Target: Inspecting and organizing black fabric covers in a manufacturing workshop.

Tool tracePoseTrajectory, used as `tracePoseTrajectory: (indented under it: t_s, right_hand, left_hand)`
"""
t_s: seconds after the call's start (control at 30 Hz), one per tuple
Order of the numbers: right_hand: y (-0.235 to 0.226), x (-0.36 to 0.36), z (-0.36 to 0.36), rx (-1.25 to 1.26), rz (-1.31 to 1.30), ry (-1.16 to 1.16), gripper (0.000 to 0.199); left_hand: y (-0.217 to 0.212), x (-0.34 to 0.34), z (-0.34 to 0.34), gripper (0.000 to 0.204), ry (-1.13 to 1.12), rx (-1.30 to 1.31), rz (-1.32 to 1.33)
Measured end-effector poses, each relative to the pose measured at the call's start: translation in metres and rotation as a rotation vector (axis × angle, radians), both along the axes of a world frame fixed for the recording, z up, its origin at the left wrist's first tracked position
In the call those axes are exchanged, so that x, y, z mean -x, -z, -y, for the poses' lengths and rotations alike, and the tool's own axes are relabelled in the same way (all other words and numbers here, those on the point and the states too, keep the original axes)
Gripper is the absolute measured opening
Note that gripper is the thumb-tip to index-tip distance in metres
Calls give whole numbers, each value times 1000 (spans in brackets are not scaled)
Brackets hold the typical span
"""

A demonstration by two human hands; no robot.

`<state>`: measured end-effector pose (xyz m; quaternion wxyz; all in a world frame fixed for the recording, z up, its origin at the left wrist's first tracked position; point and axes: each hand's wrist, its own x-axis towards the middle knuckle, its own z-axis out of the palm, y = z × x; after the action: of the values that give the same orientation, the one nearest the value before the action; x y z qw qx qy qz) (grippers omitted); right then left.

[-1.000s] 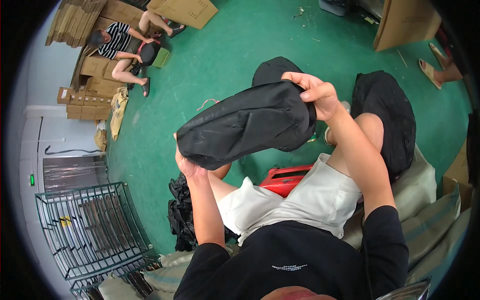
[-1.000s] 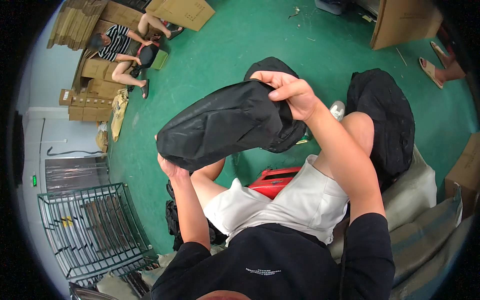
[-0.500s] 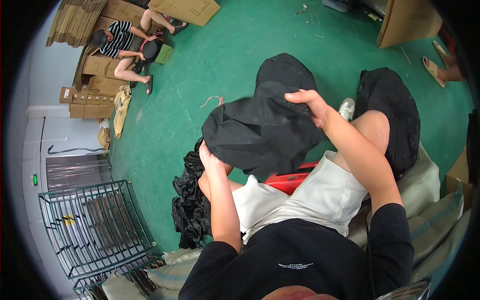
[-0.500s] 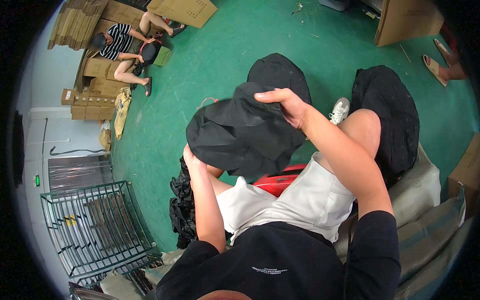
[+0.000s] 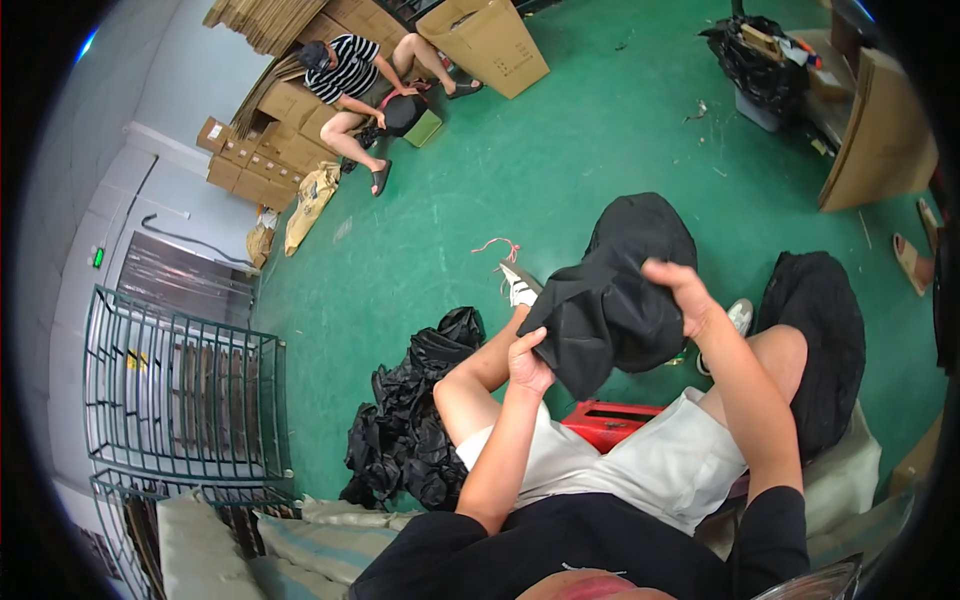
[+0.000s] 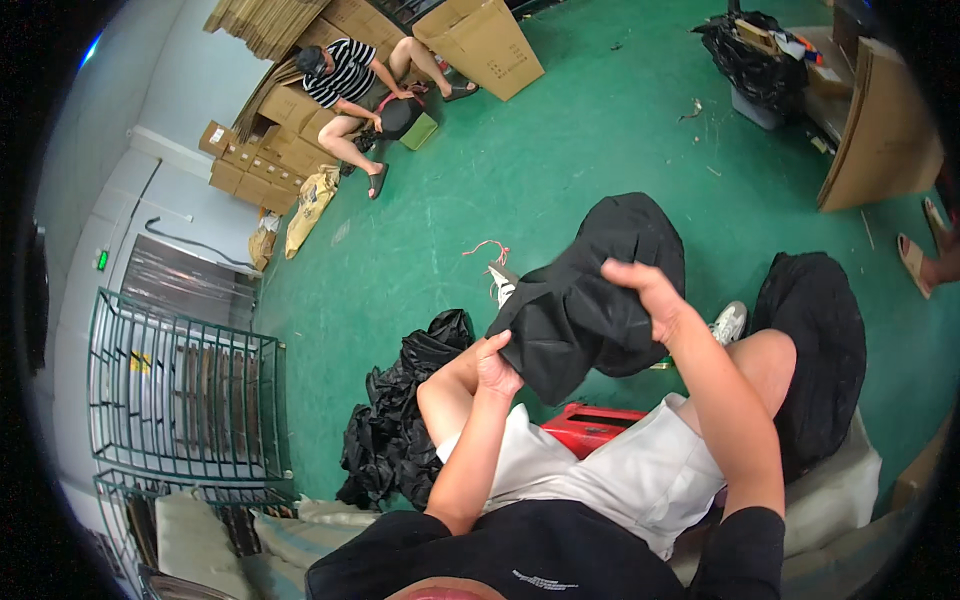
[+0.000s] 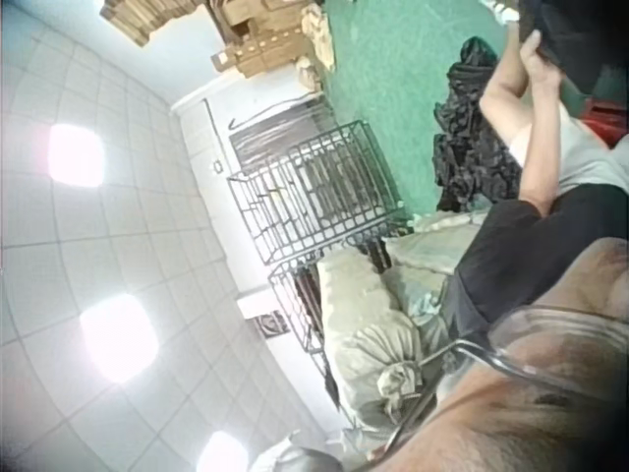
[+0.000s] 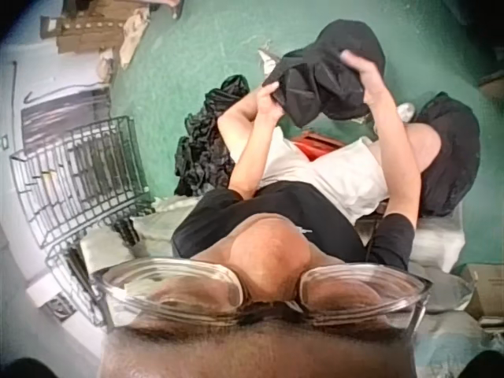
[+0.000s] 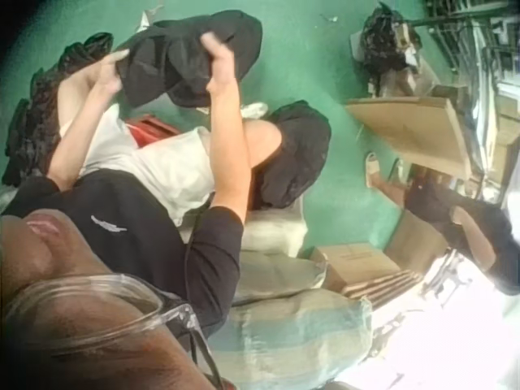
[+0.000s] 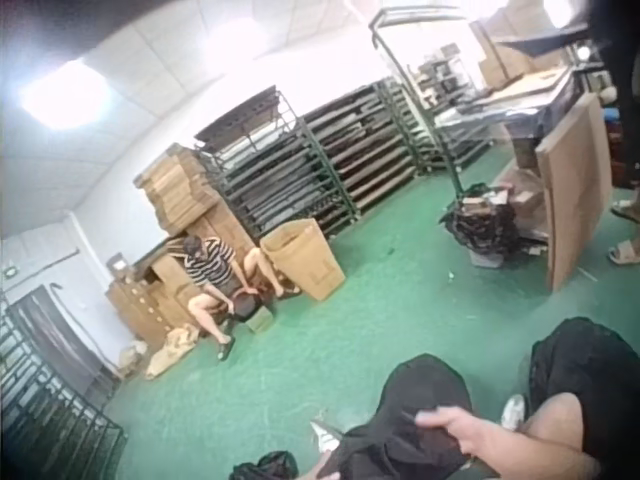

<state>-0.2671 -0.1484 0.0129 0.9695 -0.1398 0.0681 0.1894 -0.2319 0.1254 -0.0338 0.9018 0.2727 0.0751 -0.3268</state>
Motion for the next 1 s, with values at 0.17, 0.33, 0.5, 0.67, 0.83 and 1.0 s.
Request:
tracePoseTrajectory:
  t_s: [0.17,0.33,0.5,0.67,0.83,1.0]
  right_hand:
    - [-3,4,-11,393,48,-28,41]
    - [-12,7,-2,216,36,203,49]
    - [6,0,-3,450,-17,293,46]
    - [-5,-7,11,400,-174,429,31]
    - [-10,-28,21,499,-277,506,29]
    - [-5,-92,71,499,-73,637,19]
  left_hand:
    - [-1,-13,-14,49,-33,104,-39]
    - [-30,-14,13,44,-94,150,-18]
    - [-18,-34,41,43,31,9,79]
    - [-78,-37,47,39,-70,56,114]
    - [-39,-77,71,39,17,-94,88]
    - [-34,-158,129,31,70,-183,109]
